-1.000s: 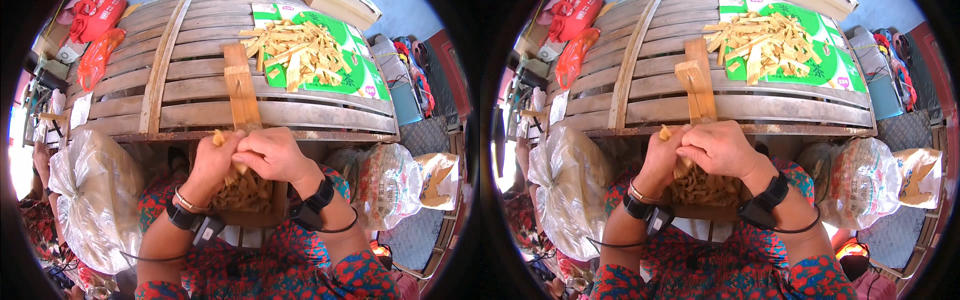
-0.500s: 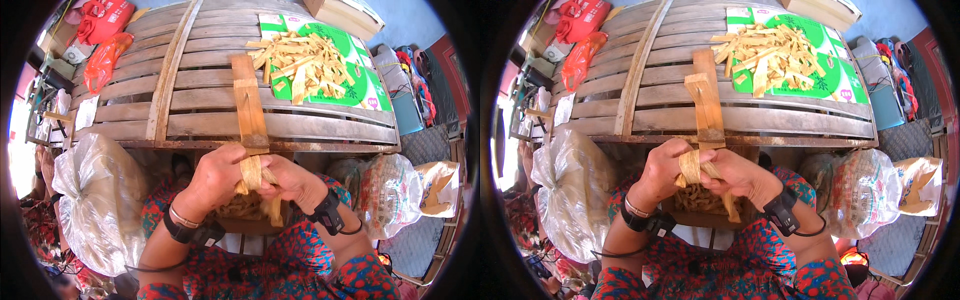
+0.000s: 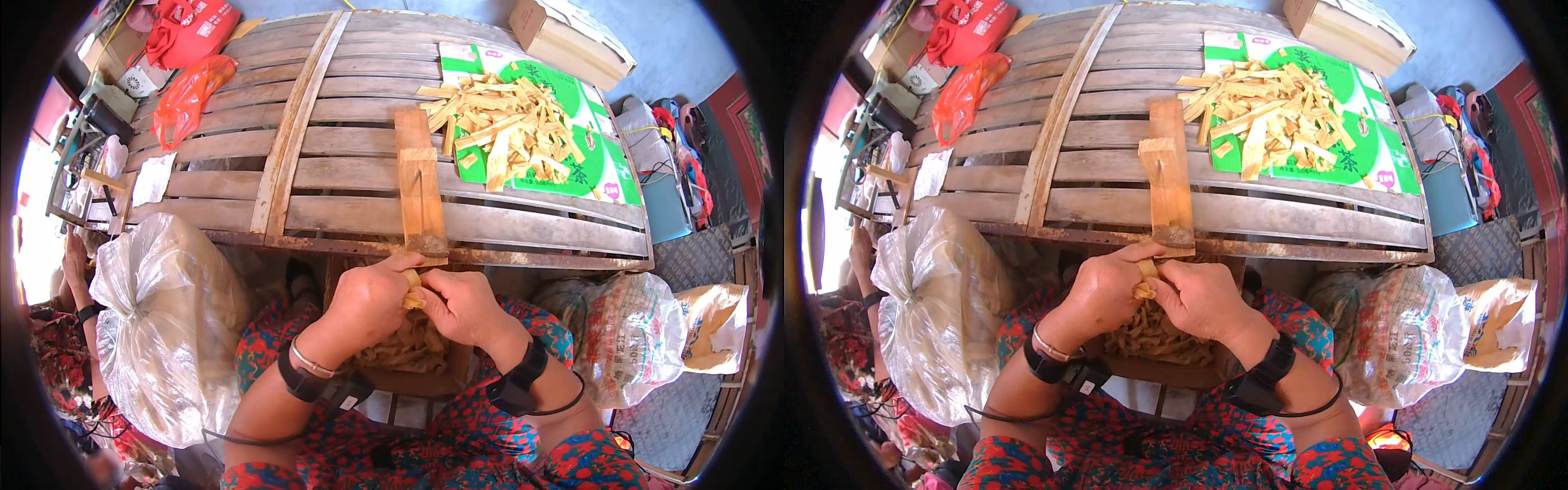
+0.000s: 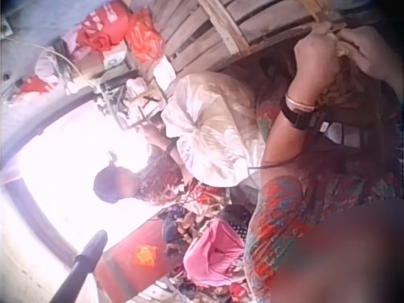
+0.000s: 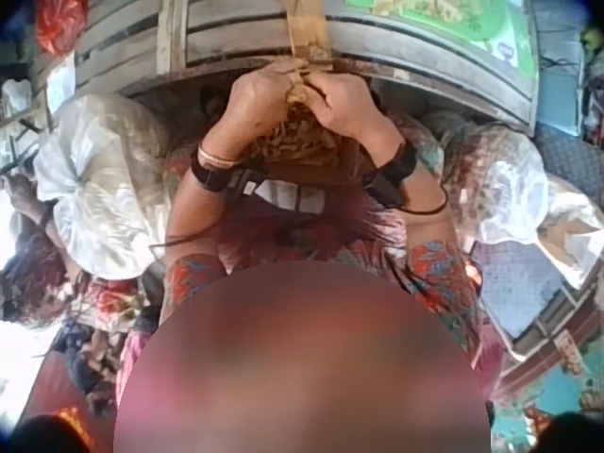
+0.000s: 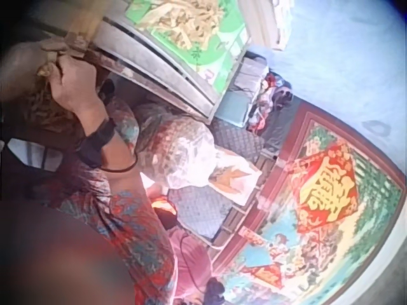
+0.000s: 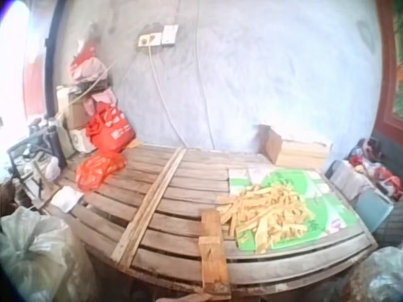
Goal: The person repeatedly pulls long strips of dried vegetable through a fixed wooden shredder, producing thin shreds that fall into a container below. The person handles the strips one at a time and occasionally adjusts the pile of shreds.
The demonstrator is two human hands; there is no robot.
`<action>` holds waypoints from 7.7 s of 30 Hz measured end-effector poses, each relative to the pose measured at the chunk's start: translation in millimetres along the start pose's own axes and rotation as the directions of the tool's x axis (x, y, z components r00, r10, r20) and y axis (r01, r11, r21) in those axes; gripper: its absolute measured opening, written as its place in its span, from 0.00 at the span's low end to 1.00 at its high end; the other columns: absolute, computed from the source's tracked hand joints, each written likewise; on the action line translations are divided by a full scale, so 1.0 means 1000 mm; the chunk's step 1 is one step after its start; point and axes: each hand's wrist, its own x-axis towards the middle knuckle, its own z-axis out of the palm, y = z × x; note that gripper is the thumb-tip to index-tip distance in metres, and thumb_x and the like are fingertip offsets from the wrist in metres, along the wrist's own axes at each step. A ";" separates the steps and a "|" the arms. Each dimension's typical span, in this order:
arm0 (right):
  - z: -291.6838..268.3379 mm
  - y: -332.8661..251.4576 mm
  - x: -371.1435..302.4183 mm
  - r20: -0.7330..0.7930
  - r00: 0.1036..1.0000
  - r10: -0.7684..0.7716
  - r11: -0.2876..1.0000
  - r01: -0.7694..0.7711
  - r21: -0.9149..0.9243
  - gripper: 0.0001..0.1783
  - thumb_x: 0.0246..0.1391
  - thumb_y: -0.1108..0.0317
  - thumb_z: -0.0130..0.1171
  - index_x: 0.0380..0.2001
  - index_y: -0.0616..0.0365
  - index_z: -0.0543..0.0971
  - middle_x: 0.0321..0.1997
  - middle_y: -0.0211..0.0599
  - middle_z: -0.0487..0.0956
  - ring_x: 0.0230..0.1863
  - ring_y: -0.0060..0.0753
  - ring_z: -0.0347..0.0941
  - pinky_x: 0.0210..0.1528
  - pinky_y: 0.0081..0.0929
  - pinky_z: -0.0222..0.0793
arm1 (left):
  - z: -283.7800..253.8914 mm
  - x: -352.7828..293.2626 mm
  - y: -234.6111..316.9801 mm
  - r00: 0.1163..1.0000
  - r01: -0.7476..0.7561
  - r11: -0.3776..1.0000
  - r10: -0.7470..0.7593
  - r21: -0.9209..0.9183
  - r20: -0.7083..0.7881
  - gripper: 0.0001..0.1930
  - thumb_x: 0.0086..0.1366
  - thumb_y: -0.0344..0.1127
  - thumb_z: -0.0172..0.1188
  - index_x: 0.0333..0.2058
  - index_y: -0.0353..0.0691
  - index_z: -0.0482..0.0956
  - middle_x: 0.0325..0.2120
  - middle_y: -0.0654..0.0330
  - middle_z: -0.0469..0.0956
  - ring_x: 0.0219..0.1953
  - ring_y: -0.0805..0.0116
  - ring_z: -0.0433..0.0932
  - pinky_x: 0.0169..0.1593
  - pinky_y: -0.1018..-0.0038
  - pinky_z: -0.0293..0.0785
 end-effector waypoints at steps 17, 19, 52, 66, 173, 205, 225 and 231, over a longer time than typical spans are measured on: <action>-0.023 -0.006 0.001 0.483 0.815 0.320 0.237 -0.563 0.792 0.24 0.63 0.51 0.51 0.23 0.59 0.77 0.15 0.18 0.61 0.18 0.12 0.51 0.20 0.15 0.47 | -0.030 0.000 0.006 0.881 0.108 0.491 -0.451 -0.865 -0.146 0.05 0.61 0.29 0.62 0.34 0.33 0.80 0.34 0.60 0.78 0.29 0.78 0.73 0.34 0.82 0.69; -0.020 -0.006 0.006 0.456 0.810 0.370 0.269 -0.562 0.782 0.22 0.62 0.52 0.53 0.23 0.59 0.77 0.15 0.17 0.62 0.18 0.12 0.52 0.20 0.15 0.47 | -0.025 0.004 0.003 0.847 0.252 0.389 -0.531 -0.886 0.008 0.11 0.60 0.31 0.64 0.42 0.35 0.79 0.32 0.64 0.78 0.32 0.80 0.74 0.37 0.83 0.70; 0.006 -0.001 0.026 -0.402 0.874 -0.273 0.891 0.387 0.236 0.08 0.48 0.63 0.61 0.20 0.51 0.75 0.20 0.34 0.76 0.24 0.44 0.74 0.23 0.36 0.65 | 0.037 -0.002 -0.023 0.789 0.362 0.234 -0.593 -0.902 0.162 0.14 0.69 0.41 0.49 0.45 0.35 0.71 0.35 0.62 0.74 0.37 0.72 0.75 0.37 0.79 0.72; -0.007 0.007 0.008 0.622 0.782 -0.042 0.046 -0.620 0.783 0.05 0.57 0.66 0.54 0.35 0.50 0.79 0.20 0.22 0.70 0.19 0.16 0.61 0.20 0.16 0.54 | -0.010 0.000 0.020 0.936 -0.249 0.967 0.224 -0.061 -0.270 0.10 0.54 0.34 0.66 0.32 0.35 0.79 0.29 0.59 0.76 0.26 0.62 0.74 0.29 0.72 0.71; -0.026 -0.011 0.015 0.424 0.806 0.413 0.404 -0.579 0.708 0.20 0.61 0.53 0.55 0.25 0.58 0.77 0.20 0.19 0.68 0.20 0.11 0.56 0.23 0.14 0.52 | -0.022 0.005 0.004 0.862 0.371 0.191 -0.435 -0.909 0.261 0.10 0.59 0.27 0.63 0.40 0.34 0.77 0.27 0.65 0.77 0.31 0.77 0.75 0.37 0.81 0.72; -0.034 -0.010 0.024 -0.142 0.990 -0.020 0.788 0.103 0.607 0.07 0.57 0.69 0.60 0.28 0.61 0.79 0.22 0.30 0.77 0.24 0.16 0.72 0.25 0.17 0.66 | -0.011 0.000 0.033 0.778 0.574 0.205 0.165 -0.793 0.606 0.16 0.60 0.38 0.61 0.42 0.32 0.78 0.28 0.62 0.79 0.31 0.77 0.76 0.37 0.78 0.72; -0.010 -0.011 0.009 -0.178 0.961 0.211 0.776 -0.054 0.628 0.06 0.59 0.71 0.57 0.31 0.63 0.77 0.28 0.26 0.76 0.29 0.16 0.70 0.33 0.16 0.67 | -0.008 0.003 0.008 0.979 0.069 0.959 -0.119 -0.276 -0.168 0.15 0.50 0.21 0.60 0.39 0.34 0.81 0.45 0.51 0.79 0.47 0.54 0.79 0.49 0.68 0.75; -0.010 -0.004 0.005 0.033 0.996 0.082 0.993 -0.085 0.087 0.09 0.57 0.63 0.56 0.31 0.56 0.78 0.25 0.47 0.76 0.25 0.49 0.74 0.27 0.36 0.70 | -0.006 0.001 0.006 0.998 0.052 0.997 -0.054 -0.064 -0.030 0.14 0.46 0.23 0.61 0.36 0.37 0.80 0.46 0.54 0.78 0.44 0.52 0.78 0.45 0.66 0.75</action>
